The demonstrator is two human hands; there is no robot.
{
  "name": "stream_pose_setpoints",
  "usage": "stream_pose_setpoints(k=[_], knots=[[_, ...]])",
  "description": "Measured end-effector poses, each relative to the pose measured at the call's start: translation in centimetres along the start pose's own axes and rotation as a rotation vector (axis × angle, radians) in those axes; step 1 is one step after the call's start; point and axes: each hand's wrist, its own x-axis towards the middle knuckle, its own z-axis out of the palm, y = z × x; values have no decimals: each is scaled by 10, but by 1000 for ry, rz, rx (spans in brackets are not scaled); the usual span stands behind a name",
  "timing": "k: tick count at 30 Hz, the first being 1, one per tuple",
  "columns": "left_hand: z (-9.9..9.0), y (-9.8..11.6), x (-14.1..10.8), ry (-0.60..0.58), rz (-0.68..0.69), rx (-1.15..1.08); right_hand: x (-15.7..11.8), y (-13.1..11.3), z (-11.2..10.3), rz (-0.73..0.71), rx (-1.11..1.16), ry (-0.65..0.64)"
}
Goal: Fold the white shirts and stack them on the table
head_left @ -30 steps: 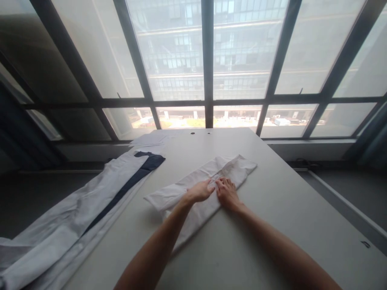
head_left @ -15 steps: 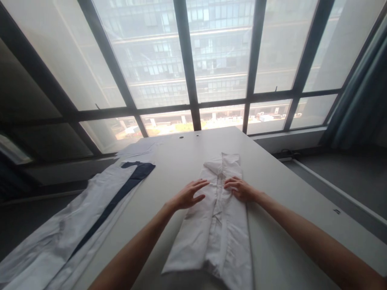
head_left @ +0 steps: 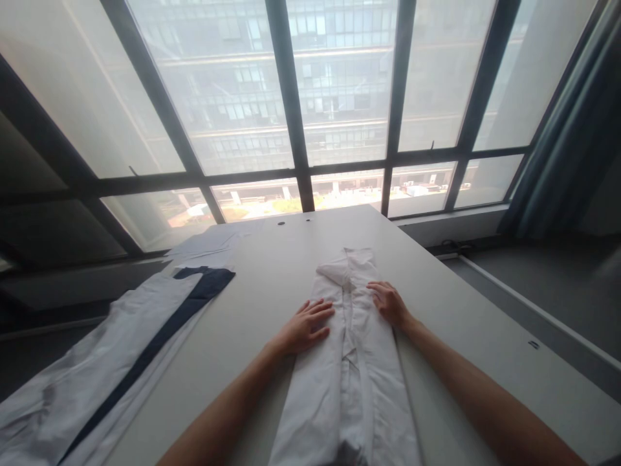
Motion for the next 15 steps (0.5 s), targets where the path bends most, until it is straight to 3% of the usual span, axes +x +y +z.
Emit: stream_pose_setpoints(k=[8,15], knots=[[-4,7,-2,-9,-47,-12,0,7,4,53,33,9],[-6,9,-4,-20,-67,-20,-9,-6,-3,100,9,37]])
